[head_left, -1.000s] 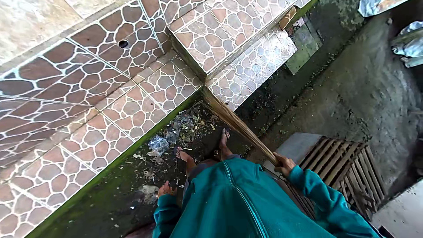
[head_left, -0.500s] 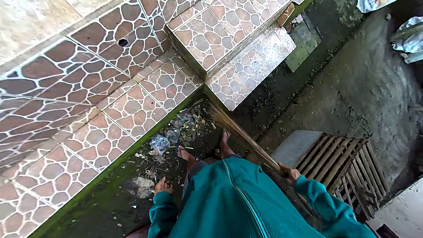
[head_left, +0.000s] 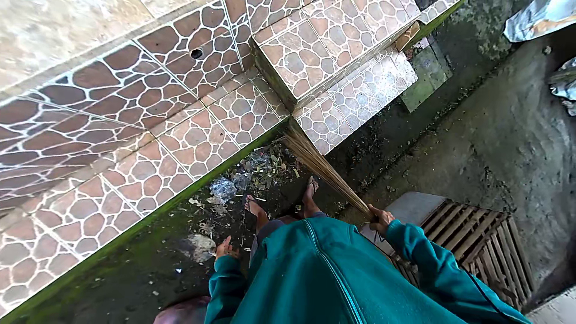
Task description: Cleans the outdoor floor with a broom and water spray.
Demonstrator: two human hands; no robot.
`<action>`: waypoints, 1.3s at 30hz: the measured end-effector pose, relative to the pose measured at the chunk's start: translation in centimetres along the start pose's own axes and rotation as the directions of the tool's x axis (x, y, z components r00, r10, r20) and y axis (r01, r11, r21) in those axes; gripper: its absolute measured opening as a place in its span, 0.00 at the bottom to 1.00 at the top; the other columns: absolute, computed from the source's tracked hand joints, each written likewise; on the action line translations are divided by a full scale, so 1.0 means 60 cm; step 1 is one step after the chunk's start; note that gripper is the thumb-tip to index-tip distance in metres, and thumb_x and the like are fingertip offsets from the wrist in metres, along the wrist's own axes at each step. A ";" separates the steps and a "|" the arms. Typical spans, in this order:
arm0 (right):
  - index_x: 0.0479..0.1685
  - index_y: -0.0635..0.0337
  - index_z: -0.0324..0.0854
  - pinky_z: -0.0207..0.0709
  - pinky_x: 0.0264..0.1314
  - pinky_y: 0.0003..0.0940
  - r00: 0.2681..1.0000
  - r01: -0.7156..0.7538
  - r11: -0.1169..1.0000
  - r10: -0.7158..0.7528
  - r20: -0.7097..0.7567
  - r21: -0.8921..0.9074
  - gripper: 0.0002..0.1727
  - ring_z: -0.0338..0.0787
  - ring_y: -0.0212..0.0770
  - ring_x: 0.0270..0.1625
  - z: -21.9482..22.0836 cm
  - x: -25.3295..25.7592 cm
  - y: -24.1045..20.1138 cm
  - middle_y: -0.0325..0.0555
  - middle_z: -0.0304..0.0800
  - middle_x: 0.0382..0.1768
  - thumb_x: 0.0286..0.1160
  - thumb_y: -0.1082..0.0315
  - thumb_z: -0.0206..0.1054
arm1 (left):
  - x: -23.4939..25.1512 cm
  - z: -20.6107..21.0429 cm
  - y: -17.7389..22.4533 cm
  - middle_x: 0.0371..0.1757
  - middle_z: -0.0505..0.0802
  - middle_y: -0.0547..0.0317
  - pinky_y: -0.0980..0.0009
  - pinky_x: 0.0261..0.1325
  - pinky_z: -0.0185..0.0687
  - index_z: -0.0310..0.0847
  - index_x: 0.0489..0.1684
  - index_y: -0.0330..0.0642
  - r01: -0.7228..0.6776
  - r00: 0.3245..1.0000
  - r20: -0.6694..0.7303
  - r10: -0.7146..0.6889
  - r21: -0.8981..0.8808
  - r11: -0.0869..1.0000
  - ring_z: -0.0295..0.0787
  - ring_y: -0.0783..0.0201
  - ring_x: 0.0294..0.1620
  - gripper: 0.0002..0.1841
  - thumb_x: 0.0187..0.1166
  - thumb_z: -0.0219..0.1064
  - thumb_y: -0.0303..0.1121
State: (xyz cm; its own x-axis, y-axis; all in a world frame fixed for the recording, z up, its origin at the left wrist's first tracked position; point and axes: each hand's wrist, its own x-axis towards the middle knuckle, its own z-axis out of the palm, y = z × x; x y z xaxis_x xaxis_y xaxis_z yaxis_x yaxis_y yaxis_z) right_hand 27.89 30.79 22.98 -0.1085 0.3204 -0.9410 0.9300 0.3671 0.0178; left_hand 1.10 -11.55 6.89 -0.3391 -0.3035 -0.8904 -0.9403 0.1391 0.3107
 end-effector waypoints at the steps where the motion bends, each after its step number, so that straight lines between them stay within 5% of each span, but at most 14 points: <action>1: 0.94 0.49 0.55 0.73 0.74 0.66 1.000 0.004 1.000 -0.004 0.017 -0.028 0.46 0.86 0.69 0.69 -0.006 -0.017 -0.005 0.68 0.85 0.68 0.74 0.66 0.73 | 0.001 -0.002 -0.005 0.88 0.65 0.40 0.50 0.77 0.63 0.57 0.87 0.35 0.003 1.000 -0.002 -0.003 0.003 1.000 0.67 0.51 0.81 0.26 0.93 0.47 0.35; 5: 0.93 0.52 0.56 0.71 0.76 0.68 1.000 0.017 0.997 -0.018 -0.015 -0.073 0.43 0.84 0.71 0.71 -0.036 0.008 -0.041 0.71 0.84 0.69 0.76 0.65 0.72 | -0.006 -0.008 -0.014 0.83 0.69 0.38 0.54 0.72 0.67 0.58 0.85 0.33 -0.002 1.000 0.000 0.002 0.033 0.999 0.73 0.54 0.71 0.25 0.93 0.48 0.35; 10: 0.91 0.61 0.55 0.68 0.82 0.62 0.985 -0.167 0.971 0.159 -0.060 -0.172 0.41 0.76 0.65 0.81 -0.059 0.155 -0.096 0.68 0.75 0.78 0.78 0.63 0.69 | -0.007 -0.024 -0.031 0.86 0.67 0.36 0.49 0.76 0.66 0.57 0.86 0.33 -0.003 1.000 0.005 0.003 0.047 0.999 0.71 0.49 0.77 0.26 0.93 0.49 0.37; 14: 0.89 0.63 0.60 0.66 0.84 0.62 0.989 -0.137 0.940 0.149 0.014 -0.312 0.37 0.75 0.65 0.82 -0.070 0.083 -0.104 0.68 0.75 0.79 0.81 0.63 0.66 | 0.003 -0.040 -0.044 0.87 0.66 0.39 0.49 0.76 0.66 0.56 0.87 0.35 -0.010 1.000 -0.021 0.008 -0.077 0.997 0.69 0.50 0.80 0.27 0.92 0.50 0.38; 19: 0.91 0.59 0.56 0.67 0.81 0.65 0.994 -0.108 0.962 0.101 -0.041 -0.251 0.40 0.78 0.68 0.79 -0.093 0.036 -0.114 0.70 0.78 0.75 0.79 0.65 0.68 | -0.008 -0.041 -0.041 0.84 0.68 0.40 0.52 0.73 0.67 0.57 0.85 0.35 0.056 0.998 -0.030 -0.058 -0.071 0.996 0.71 0.54 0.74 0.26 0.93 0.50 0.37; 23: 0.89 0.66 0.57 0.66 0.84 0.61 0.994 -0.103 0.955 0.086 -0.073 -0.277 0.38 0.74 0.66 0.82 -0.097 0.176 -0.171 0.71 0.73 0.79 0.80 0.68 0.67 | -0.001 -0.040 -0.041 0.86 0.67 0.39 0.50 0.75 0.67 0.58 0.86 0.35 0.079 0.996 -0.048 -0.081 -0.042 0.996 0.71 0.51 0.77 0.26 0.92 0.50 0.38; 26: 0.82 0.74 0.66 0.66 0.84 0.61 0.987 -0.107 0.962 0.073 -0.143 -0.250 0.31 0.76 0.67 0.81 -0.050 0.304 -0.106 0.73 0.75 0.77 0.82 0.69 0.67 | -0.012 -0.042 -0.037 0.86 0.67 0.41 0.50 0.74 0.68 0.58 0.86 0.37 0.064 0.995 -0.068 -0.075 -0.157 0.986 0.70 0.53 0.77 0.27 0.91 0.52 0.38; 29: 0.79 0.72 0.71 0.71 0.78 0.67 0.982 -0.094 0.951 0.040 -0.184 -0.295 0.32 0.81 0.71 0.75 -0.044 0.243 -0.051 0.74 0.81 0.70 0.76 0.68 0.71 | -0.009 -0.049 -0.038 0.88 0.65 0.42 0.49 0.76 0.66 0.57 0.87 0.38 0.059 0.994 -0.073 -0.078 -0.237 0.970 0.68 0.52 0.81 0.28 0.90 0.53 0.38; 33: 0.92 0.58 0.54 0.68 0.81 0.64 0.993 -0.120 0.928 0.112 -0.042 -0.354 0.40 0.78 0.66 0.79 -0.110 0.063 -0.126 0.69 0.78 0.76 0.80 0.64 0.67 | -0.001 -0.053 -0.048 0.84 0.69 0.41 0.50 0.72 0.68 0.59 0.85 0.36 0.073 0.994 -0.068 -0.088 -0.202 0.977 0.72 0.54 0.74 0.26 0.90 0.53 0.37; 39: 0.87 0.75 0.57 0.63 0.87 0.56 0.993 -0.113 0.943 0.105 -0.045 -0.313 0.36 0.70 0.64 0.85 -0.095 0.181 -0.252 0.72 0.69 0.81 0.82 0.69 0.65 | 0.002 -0.055 -0.054 0.81 0.71 0.40 0.52 0.70 0.69 0.59 0.85 0.35 0.032 0.999 -0.019 -0.033 -0.051 0.998 0.74 0.54 0.70 0.25 0.92 0.49 0.38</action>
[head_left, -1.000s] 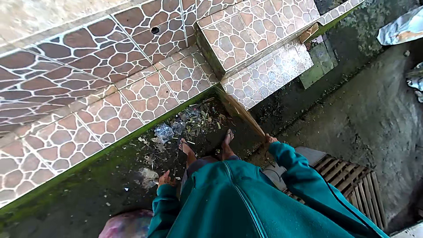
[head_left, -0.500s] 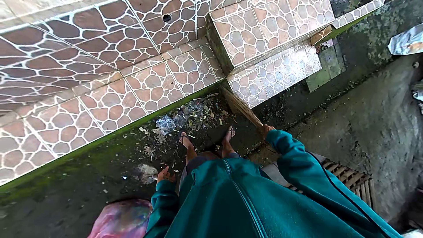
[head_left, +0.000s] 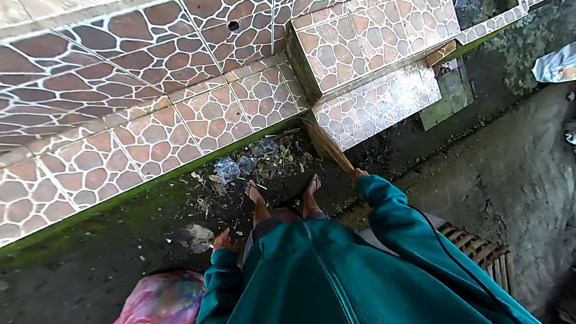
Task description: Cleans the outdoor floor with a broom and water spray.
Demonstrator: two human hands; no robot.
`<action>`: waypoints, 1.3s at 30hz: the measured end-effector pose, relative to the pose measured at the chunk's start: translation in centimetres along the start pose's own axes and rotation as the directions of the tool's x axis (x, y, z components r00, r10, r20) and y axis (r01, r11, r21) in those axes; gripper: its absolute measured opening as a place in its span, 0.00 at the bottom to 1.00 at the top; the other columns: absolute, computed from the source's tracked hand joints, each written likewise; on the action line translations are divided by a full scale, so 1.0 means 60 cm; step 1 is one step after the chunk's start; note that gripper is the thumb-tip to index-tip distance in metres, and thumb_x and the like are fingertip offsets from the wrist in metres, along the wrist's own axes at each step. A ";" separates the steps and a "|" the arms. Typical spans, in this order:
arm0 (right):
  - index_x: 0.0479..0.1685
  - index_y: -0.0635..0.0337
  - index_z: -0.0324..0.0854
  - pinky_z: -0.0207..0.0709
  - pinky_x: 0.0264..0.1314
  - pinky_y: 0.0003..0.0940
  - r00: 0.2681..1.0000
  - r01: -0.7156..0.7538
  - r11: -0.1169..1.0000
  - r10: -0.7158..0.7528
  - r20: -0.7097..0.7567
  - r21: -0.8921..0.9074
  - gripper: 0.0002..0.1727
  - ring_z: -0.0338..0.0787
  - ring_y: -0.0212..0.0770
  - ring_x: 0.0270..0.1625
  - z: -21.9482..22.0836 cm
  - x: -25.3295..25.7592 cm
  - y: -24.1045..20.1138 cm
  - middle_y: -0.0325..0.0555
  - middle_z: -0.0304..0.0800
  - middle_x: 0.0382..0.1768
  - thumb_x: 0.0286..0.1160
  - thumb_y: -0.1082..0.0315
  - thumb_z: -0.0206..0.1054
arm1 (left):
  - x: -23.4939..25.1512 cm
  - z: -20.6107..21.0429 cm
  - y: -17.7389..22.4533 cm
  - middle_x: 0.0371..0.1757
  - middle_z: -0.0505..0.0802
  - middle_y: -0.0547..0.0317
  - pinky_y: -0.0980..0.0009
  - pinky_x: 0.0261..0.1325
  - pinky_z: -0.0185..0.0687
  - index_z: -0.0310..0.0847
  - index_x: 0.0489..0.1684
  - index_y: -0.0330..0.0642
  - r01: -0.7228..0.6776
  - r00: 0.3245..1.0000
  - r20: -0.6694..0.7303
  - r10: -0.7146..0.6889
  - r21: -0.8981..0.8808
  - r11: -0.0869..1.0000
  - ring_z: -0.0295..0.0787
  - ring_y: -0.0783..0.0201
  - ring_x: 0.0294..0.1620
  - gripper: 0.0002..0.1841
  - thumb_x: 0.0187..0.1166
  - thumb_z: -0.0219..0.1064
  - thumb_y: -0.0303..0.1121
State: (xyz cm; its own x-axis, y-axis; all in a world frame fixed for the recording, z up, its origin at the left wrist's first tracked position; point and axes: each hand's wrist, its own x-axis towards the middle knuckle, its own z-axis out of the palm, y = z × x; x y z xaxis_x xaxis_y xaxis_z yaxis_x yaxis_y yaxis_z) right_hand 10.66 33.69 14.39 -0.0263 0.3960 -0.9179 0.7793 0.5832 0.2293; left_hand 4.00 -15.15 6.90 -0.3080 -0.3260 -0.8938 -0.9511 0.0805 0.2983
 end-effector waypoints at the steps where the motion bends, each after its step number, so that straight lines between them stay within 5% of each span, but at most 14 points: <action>1: 0.85 0.77 0.59 0.61 0.88 0.55 0.999 0.011 1.000 -0.011 0.031 -0.016 0.34 0.69 0.63 0.87 0.006 0.010 -0.008 0.73 0.68 0.82 0.84 0.69 0.64 | -0.002 -0.002 0.002 0.82 0.71 0.41 0.52 0.71 0.69 0.59 0.85 0.35 0.004 1.000 -0.012 -0.004 -0.012 1.000 0.74 0.55 0.70 0.26 0.92 0.50 0.38; 5: 0.85 0.76 0.61 0.61 0.88 0.57 1.000 -0.009 0.999 0.008 0.026 0.045 0.32 0.69 0.65 0.86 0.079 0.054 0.049 0.73 0.68 0.82 0.86 0.68 0.62 | 0.001 -0.010 0.004 0.86 0.68 0.40 0.49 0.74 0.68 0.58 0.86 0.36 0.018 0.999 -0.041 -0.020 -0.061 0.998 0.71 0.51 0.78 0.27 0.91 0.52 0.38; 7: 0.81 0.73 0.68 0.71 0.79 0.66 0.995 0.014 0.999 -0.011 -0.098 0.030 0.32 0.79 0.70 0.77 0.116 0.049 0.104 0.74 0.78 0.73 0.79 0.68 0.69 | 0.005 -0.012 0.000 0.86 0.68 0.40 0.47 0.75 0.68 0.59 0.86 0.36 0.033 0.998 -0.052 -0.036 -0.060 0.998 0.70 0.50 0.79 0.27 0.91 0.53 0.37; 11: 0.90 0.64 0.55 0.67 0.83 0.61 1.000 -0.011 1.000 0.011 0.019 -0.007 0.40 0.75 0.65 0.82 0.035 -0.071 0.061 0.69 0.74 0.79 0.81 0.63 0.67 | 0.009 -0.012 -0.007 0.82 0.70 0.42 0.51 0.70 0.68 0.59 0.85 0.37 0.052 0.997 -0.054 -0.059 -0.112 0.992 0.73 0.55 0.71 0.26 0.91 0.52 0.37; 15: 0.88 0.73 0.56 0.65 0.86 0.56 0.999 -0.014 0.998 0.016 -0.031 0.065 0.38 0.72 0.64 0.85 0.028 0.031 0.000 0.72 0.70 0.81 0.81 0.67 0.67 | 0.007 -0.015 -0.008 0.86 0.67 0.41 0.48 0.75 0.67 0.58 0.87 0.37 0.054 0.996 -0.065 -0.061 -0.103 0.993 0.70 0.51 0.79 0.27 0.91 0.53 0.38; 18: 0.85 0.79 0.56 0.59 0.90 0.53 0.999 -0.032 0.975 0.039 -0.029 0.220 0.31 0.66 0.65 0.88 0.096 0.134 0.032 0.76 0.64 0.83 0.87 0.72 0.60 | -0.003 -0.019 -0.001 0.88 0.65 0.41 0.47 0.76 0.66 0.57 0.88 0.38 0.030 0.997 -0.070 -0.038 -0.122 0.992 0.67 0.50 0.81 0.28 0.91 0.53 0.38; 20: 0.83 0.78 0.61 0.61 0.88 0.58 0.999 -0.040 0.983 0.041 0.003 0.178 0.30 0.69 0.68 0.86 0.122 0.131 0.071 0.77 0.67 0.81 0.88 0.69 0.60 | -0.001 -0.020 -0.002 0.88 0.65 0.42 0.47 0.75 0.67 0.57 0.88 0.39 0.037 0.996 -0.079 -0.049 -0.143 0.989 0.68 0.50 0.81 0.28 0.91 0.53 0.39; 24: 0.83 0.70 0.64 0.72 0.77 0.66 0.992 -0.019 0.999 0.023 -0.122 0.039 0.38 0.81 0.71 0.74 0.148 0.019 0.129 0.75 0.79 0.71 0.73 0.68 0.73 | 0.013 -0.021 -0.012 0.82 0.71 0.44 0.52 0.69 0.71 0.60 0.85 0.39 0.066 0.993 -0.087 -0.080 -0.153 0.986 0.74 0.56 0.70 0.26 0.90 0.54 0.38; 26: 0.91 0.63 0.54 0.68 0.82 0.62 0.999 -0.039 0.999 0.040 0.018 -0.014 0.41 0.77 0.66 0.80 0.090 -0.059 0.097 0.70 0.76 0.77 0.79 0.65 0.69 | 0.010 -0.021 -0.015 0.77 0.74 0.43 0.53 0.66 0.71 0.60 0.83 0.38 0.059 0.994 -0.085 -0.072 -0.145 0.988 0.75 0.58 0.65 0.25 0.89 0.54 0.37; 30: 0.93 0.64 0.49 0.66 0.84 0.58 0.996 -0.082 0.996 0.081 0.021 0.043 0.42 0.74 0.64 0.83 0.065 -0.006 0.049 0.70 0.71 0.81 0.81 0.66 0.66 | 0.006 -0.018 -0.007 0.69 0.78 0.43 0.55 0.61 0.73 0.63 0.80 0.36 0.047 0.995 -0.087 -0.048 -0.021 0.999 0.76 0.59 0.57 0.24 0.90 0.53 0.38; 33: 0.91 0.71 0.49 0.64 0.86 0.57 0.994 -0.109 0.986 0.107 0.022 0.126 0.40 0.70 0.67 0.85 0.094 0.029 0.059 0.76 0.64 0.83 0.82 0.72 0.65 | -0.004 -0.020 0.010 0.80 0.72 0.39 0.50 0.69 0.71 0.59 0.85 0.35 0.027 0.997 -0.076 -0.028 -0.020 0.999 0.75 0.53 0.69 0.27 0.90 0.54 0.38; 36: 0.87 0.77 0.55 0.59 0.89 0.56 0.988 -0.088 0.996 0.089 0.128 -0.013 0.33 0.67 0.65 0.87 0.089 -0.040 0.064 0.74 0.65 0.84 0.88 0.70 0.59 | 0.005 -0.021 0.010 0.84 0.69 0.38 0.48 0.74 0.69 0.59 0.86 0.35 0.032 0.997 -0.067 -0.035 -0.034 0.999 0.72 0.50 0.77 0.27 0.90 0.55 0.37; 37: 0.86 0.77 0.58 0.61 0.88 0.59 0.992 -0.069 0.997 0.073 0.102 -0.040 0.31 0.69 0.67 0.86 0.107 -0.046 0.080 0.74 0.68 0.82 0.88 0.70 0.60 | 0.010 -0.022 0.007 0.84 0.70 0.38 0.48 0.74 0.69 0.59 0.86 0.34 0.037 0.997 -0.070 -0.039 -0.025 0.999 0.72 0.49 0.77 0.27 0.90 0.55 0.37; 39: 0.77 0.77 0.71 0.70 0.78 0.67 0.979 -0.012 0.999 0.020 -0.202 0.042 0.29 0.81 0.73 0.73 0.164 -0.034 0.113 0.77 0.81 0.68 0.77 0.72 0.70 | 0.020 -0.018 0.003 0.81 0.72 0.40 0.51 0.70 0.70 0.60 0.84 0.35 0.039 0.997 -0.066 -0.041 -0.036 0.999 0.74 0.53 0.70 0.26 0.90 0.55 0.37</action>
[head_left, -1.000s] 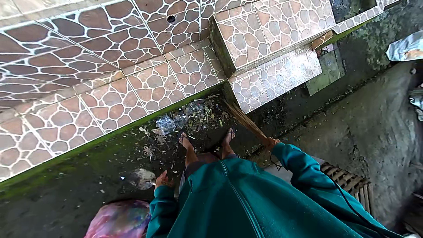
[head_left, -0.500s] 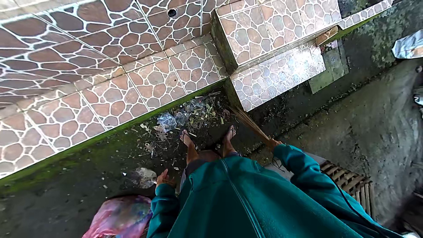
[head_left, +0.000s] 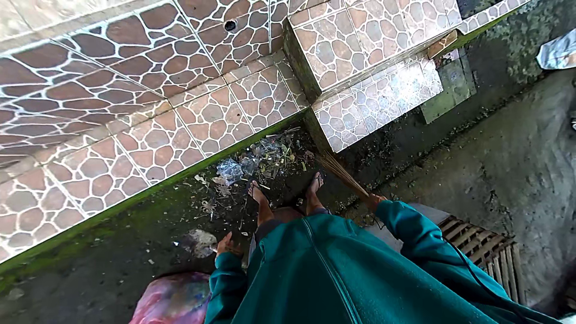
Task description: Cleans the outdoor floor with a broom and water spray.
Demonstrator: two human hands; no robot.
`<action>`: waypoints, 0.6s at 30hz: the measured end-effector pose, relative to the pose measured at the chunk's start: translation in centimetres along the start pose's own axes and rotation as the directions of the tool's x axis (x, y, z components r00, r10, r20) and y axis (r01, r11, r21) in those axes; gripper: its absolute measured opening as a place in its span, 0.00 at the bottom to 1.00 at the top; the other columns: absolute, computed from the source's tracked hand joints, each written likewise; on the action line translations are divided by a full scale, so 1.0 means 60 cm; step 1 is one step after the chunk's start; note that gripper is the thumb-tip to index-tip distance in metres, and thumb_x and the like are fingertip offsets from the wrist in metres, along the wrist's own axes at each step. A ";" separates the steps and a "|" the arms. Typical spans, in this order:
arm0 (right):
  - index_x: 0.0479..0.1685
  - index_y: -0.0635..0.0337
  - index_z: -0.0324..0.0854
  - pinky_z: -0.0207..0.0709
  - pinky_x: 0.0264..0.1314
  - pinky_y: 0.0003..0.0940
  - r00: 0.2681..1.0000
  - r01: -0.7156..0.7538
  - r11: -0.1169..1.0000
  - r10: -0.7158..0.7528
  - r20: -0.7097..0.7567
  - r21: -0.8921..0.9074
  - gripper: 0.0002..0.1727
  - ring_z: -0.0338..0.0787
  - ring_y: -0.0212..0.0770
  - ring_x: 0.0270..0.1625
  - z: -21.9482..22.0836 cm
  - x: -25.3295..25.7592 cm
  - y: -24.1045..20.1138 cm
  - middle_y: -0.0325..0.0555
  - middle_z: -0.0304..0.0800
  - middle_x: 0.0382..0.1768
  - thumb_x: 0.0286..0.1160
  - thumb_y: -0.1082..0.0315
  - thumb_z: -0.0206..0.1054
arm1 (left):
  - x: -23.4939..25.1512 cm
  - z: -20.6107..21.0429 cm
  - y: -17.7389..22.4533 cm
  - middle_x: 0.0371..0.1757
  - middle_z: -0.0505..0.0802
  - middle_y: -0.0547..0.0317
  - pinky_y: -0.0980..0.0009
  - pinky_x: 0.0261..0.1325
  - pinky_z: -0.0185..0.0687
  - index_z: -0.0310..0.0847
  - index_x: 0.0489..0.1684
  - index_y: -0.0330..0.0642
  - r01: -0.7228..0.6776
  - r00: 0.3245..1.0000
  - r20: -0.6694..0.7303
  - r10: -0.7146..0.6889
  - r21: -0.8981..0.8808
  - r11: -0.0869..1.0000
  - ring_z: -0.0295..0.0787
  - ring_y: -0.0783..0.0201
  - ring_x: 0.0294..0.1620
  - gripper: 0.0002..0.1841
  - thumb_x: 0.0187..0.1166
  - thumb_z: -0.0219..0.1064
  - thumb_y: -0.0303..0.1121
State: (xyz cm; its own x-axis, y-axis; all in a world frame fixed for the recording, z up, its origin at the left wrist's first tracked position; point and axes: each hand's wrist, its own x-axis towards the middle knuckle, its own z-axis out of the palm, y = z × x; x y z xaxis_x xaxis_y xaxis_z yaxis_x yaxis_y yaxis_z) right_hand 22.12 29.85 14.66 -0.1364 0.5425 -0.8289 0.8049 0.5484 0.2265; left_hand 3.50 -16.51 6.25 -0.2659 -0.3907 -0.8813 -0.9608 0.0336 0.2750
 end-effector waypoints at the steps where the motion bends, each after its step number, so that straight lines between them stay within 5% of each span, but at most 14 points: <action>1: 0.73 0.75 0.75 0.74 0.72 0.69 0.990 0.033 0.999 -0.027 -0.135 0.037 0.29 0.86 0.74 0.66 0.010 -0.004 0.005 0.77 0.86 0.61 0.71 0.72 0.73 | 0.002 0.001 -0.002 0.77 0.74 0.42 0.53 0.67 0.71 0.61 0.82 0.36 0.001 1.000 0.002 -0.001 -0.001 1.000 0.75 0.56 0.65 0.25 0.90 0.54 0.37; 4: 0.89 0.67 0.55 0.66 0.84 0.60 0.968 -0.001 1.000 -0.006 0.251 0.028 0.38 0.75 0.64 0.82 -0.114 -0.018 -0.062 0.69 0.73 0.80 0.83 0.64 0.65 | -0.004 0.011 0.002 0.70 0.77 0.42 0.55 0.61 0.73 0.63 0.80 0.35 0.013 1.000 -0.022 -0.013 0.007 1.000 0.76 0.58 0.57 0.24 0.89 0.56 0.36; 7: 0.89 0.71 0.55 0.64 0.85 0.57 0.969 0.036 0.986 -0.074 0.237 0.161 0.40 0.72 0.64 0.84 -0.128 -0.001 -0.159 0.72 0.70 0.81 0.79 0.68 0.67 | -0.002 0.010 0.006 0.78 0.72 0.39 0.51 0.67 0.70 0.59 0.84 0.34 -0.006 1.000 -0.020 0.006 0.024 1.000 0.74 0.54 0.65 0.27 0.88 0.57 0.35; 10: 0.94 0.65 0.44 0.65 0.84 0.61 0.938 0.189 0.975 -0.214 0.274 0.115 0.50 0.73 0.66 0.83 -0.070 -0.005 -0.223 0.73 0.68 0.82 0.75 0.65 0.72 | -0.012 0.013 0.016 0.86 0.67 0.38 0.47 0.74 0.68 0.56 0.87 0.35 -0.028 1.000 0.007 0.028 0.041 0.999 0.71 0.49 0.77 0.28 0.90 0.55 0.36; 14: 0.91 0.55 0.58 0.70 0.76 0.69 0.864 0.384 0.919 -0.391 0.317 0.088 0.41 0.82 0.69 0.74 -0.010 -0.051 -0.182 0.69 0.81 0.73 0.76 0.64 0.71 | -0.022 0.012 0.029 0.86 0.66 0.39 0.47 0.73 0.67 0.57 0.87 0.36 -0.024 1.000 0.004 0.024 0.031 0.999 0.70 0.50 0.77 0.27 0.91 0.53 0.37; 18: 0.94 0.49 0.53 0.72 0.72 0.73 0.863 0.373 0.926 -0.367 0.348 0.053 0.44 0.84 0.73 0.70 -0.083 -0.128 -0.090 0.71 0.85 0.67 0.78 0.60 0.71 | -0.019 0.009 0.029 0.85 0.67 0.34 0.45 0.73 0.68 0.58 0.86 0.33 -0.056 0.998 0.024 0.054 0.123 0.991 0.71 0.46 0.77 0.27 0.92 0.52 0.38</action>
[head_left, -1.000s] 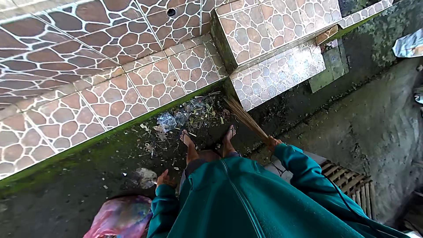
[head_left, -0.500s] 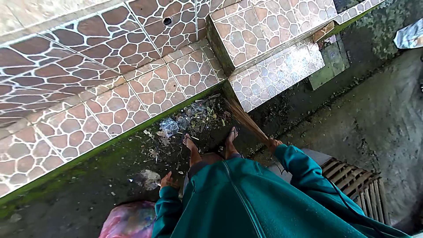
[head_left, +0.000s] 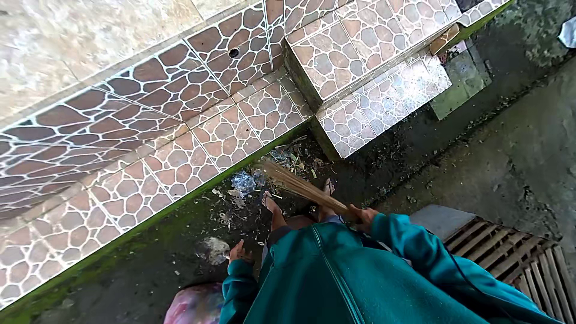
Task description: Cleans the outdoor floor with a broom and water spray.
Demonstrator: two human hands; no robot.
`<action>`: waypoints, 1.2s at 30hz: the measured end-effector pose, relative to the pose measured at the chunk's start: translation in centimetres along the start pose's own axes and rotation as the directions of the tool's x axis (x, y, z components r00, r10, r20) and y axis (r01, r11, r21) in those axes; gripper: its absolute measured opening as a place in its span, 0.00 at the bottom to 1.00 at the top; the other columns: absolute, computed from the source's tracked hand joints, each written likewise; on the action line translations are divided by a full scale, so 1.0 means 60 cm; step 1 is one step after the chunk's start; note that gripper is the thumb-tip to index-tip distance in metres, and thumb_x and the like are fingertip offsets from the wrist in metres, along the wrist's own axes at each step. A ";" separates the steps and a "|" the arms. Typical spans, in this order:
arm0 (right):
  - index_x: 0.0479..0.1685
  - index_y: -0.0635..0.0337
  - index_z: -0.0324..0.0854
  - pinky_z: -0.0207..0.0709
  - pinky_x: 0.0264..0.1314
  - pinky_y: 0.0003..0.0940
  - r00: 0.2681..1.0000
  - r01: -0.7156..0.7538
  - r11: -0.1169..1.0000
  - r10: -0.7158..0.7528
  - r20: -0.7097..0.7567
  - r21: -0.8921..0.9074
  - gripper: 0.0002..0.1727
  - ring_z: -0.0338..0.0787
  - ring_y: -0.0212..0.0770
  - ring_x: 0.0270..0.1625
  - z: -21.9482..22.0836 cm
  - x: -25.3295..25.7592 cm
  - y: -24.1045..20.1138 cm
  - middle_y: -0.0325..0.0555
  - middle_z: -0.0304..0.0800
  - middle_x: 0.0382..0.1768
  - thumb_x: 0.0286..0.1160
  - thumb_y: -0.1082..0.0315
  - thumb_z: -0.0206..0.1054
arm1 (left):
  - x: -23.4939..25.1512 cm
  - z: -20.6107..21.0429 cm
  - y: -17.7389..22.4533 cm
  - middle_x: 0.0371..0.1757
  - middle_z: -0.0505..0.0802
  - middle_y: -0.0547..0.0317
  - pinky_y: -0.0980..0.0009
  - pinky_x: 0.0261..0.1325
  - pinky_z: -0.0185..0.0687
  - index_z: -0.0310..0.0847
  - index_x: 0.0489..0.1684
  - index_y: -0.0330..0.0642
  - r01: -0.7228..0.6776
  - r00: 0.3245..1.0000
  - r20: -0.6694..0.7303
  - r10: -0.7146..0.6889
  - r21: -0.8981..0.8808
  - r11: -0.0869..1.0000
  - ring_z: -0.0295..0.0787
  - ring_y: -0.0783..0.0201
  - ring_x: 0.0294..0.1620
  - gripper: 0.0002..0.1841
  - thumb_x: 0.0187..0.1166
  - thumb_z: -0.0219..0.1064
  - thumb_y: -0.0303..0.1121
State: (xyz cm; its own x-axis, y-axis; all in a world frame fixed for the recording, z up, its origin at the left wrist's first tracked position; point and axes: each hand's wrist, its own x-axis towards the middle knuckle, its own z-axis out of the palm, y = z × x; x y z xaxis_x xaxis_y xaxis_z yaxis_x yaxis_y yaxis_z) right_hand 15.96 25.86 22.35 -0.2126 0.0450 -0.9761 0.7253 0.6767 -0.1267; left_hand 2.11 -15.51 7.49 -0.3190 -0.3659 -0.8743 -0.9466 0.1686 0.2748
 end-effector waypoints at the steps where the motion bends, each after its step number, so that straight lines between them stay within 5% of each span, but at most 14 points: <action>1: 0.95 0.47 0.51 0.73 0.72 0.72 1.000 -0.020 1.000 0.020 -0.019 0.007 0.45 0.85 0.73 0.68 -0.011 -0.031 0.011 0.71 0.85 0.66 0.78 0.58 0.71 | 0.002 -0.002 -0.003 0.84 0.68 0.34 0.44 0.73 0.68 0.58 0.86 0.32 0.004 1.000 -0.003 -0.003 0.011 1.000 0.71 0.45 0.76 0.27 0.92 0.52 0.38; 5: 0.97 0.48 0.48 0.73 0.72 0.67 0.984 -0.054 0.995 0.068 -0.163 0.089 0.47 0.87 0.72 0.66 -0.058 -0.086 0.046 0.72 0.86 0.64 0.78 0.63 0.71 | 0.003 -0.007 -0.007 0.78 0.72 0.37 0.51 0.66 0.71 0.59 0.83 0.33 0.027 0.999 -0.023 -0.028 -0.040 0.999 0.74 0.53 0.65 0.25 0.92 0.52 0.37; 10: 0.95 0.53 0.48 0.72 0.77 0.64 0.929 -0.157 0.941 0.243 -0.278 0.298 0.46 0.82 0.67 0.74 -0.072 0.104 0.046 0.69 0.81 0.72 0.76 0.63 0.69 | -0.021 -0.010 0.003 0.79 0.72 0.37 0.50 0.67 0.70 0.61 0.82 0.33 0.033 0.998 -0.056 -0.037 -0.066 0.997 0.74 0.52 0.67 0.24 0.92 0.52 0.36; 13: 0.92 0.61 0.55 0.68 0.82 0.63 0.968 -0.115 0.967 0.161 -0.193 0.228 0.40 0.78 0.65 0.79 -0.058 0.193 0.020 0.69 0.76 0.77 0.78 0.66 0.68 | 0.000 -0.026 -0.022 0.82 0.70 0.36 0.47 0.71 0.70 0.60 0.84 0.33 0.009 0.999 -0.037 -0.011 -0.059 0.998 0.73 0.49 0.73 0.26 0.91 0.54 0.37; 18: 0.97 0.43 0.48 0.72 0.76 0.68 0.994 -0.007 0.999 0.012 -0.112 0.040 0.48 0.84 0.70 0.72 -0.046 0.090 0.034 0.70 0.83 0.71 0.77 0.65 0.71 | 0.003 -0.038 -0.035 0.80 0.71 0.35 0.48 0.67 0.71 0.57 0.85 0.33 0.015 0.996 -0.086 -0.026 -0.125 0.992 0.75 0.50 0.68 0.28 0.89 0.56 0.36; 20: 0.97 0.39 0.47 0.71 0.75 0.68 0.989 -0.030 0.999 0.035 -0.144 0.032 0.47 0.84 0.71 0.71 -0.063 0.046 0.050 0.70 0.84 0.69 0.78 0.63 0.71 | 0.004 -0.037 -0.036 0.71 0.77 0.39 0.53 0.60 0.75 0.61 0.81 0.33 0.029 0.994 -0.100 -0.044 -0.146 0.989 0.77 0.55 0.57 0.25 0.89 0.56 0.35; 22: 0.97 0.45 0.49 0.71 0.76 0.68 0.965 -0.033 0.992 0.064 -0.256 0.123 0.48 0.84 0.71 0.71 -0.076 0.048 0.065 0.71 0.83 0.70 0.76 0.64 0.72 | 0.001 -0.041 -0.045 0.63 0.79 0.44 0.56 0.56 0.74 0.64 0.77 0.33 0.036 0.996 -0.068 -0.050 -0.203 0.979 0.76 0.59 0.51 0.22 0.90 0.52 0.37; 26: 0.94 0.59 0.52 0.70 0.79 0.65 0.905 0.049 0.953 0.085 -0.417 0.300 0.51 0.81 0.69 0.74 -0.134 0.173 0.028 0.72 0.80 0.73 0.67 0.67 0.76 | -0.005 -0.041 -0.046 0.75 0.75 0.39 0.49 0.65 0.71 0.62 0.81 0.34 0.058 0.995 -0.064 -0.082 -0.305 0.950 0.76 0.53 0.63 0.24 0.90 0.53 0.36; 30: 0.95 0.60 0.45 0.67 0.82 0.66 0.990 -0.010 1.000 0.006 -0.140 -0.029 0.52 0.74 0.68 0.82 -0.099 0.270 -0.092 0.72 0.71 0.80 0.71 0.67 0.75 | -0.017 -0.043 -0.041 0.64 0.80 0.44 0.58 0.58 0.74 0.64 0.78 0.35 0.041 0.996 -0.059 -0.063 -0.322 0.946 0.78 0.60 0.53 0.22 0.92 0.44 0.38; 32: 0.96 0.51 0.48 0.68 0.78 0.72 0.995 0.039 0.983 -0.054 -0.083 -0.178 0.54 0.76 0.72 0.78 -0.045 0.299 -0.102 0.73 0.74 0.78 0.67 0.65 0.77 | -0.019 -0.046 -0.038 0.65 0.80 0.44 0.59 0.59 0.74 0.63 0.78 0.34 0.026 0.997 -0.052 -0.048 -0.365 0.931 0.79 0.61 0.53 0.23 0.93 0.39 0.39; 36: 0.97 0.37 0.48 0.67 0.77 0.72 0.987 0.147 0.941 -0.161 -0.020 -0.304 0.48 0.78 0.73 0.77 -0.061 0.218 -0.072 0.70 0.78 0.76 0.77 0.62 0.71 | -0.039 -0.046 -0.035 0.73 0.77 0.42 0.57 0.63 0.72 0.62 0.81 0.34 0.033 0.998 -0.031 -0.053 -0.449 0.893 0.78 0.58 0.60 0.26 0.94 0.35 0.41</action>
State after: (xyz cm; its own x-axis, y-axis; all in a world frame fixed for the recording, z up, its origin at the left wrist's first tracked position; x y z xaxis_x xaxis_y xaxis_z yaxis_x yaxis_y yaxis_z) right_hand 7.66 26.20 10.80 -0.3395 -0.0498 -0.9393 0.4527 0.8667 -0.2096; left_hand 4.72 -17.52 10.05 -0.2698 -0.4027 -0.8747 -0.8769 -0.2724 0.3959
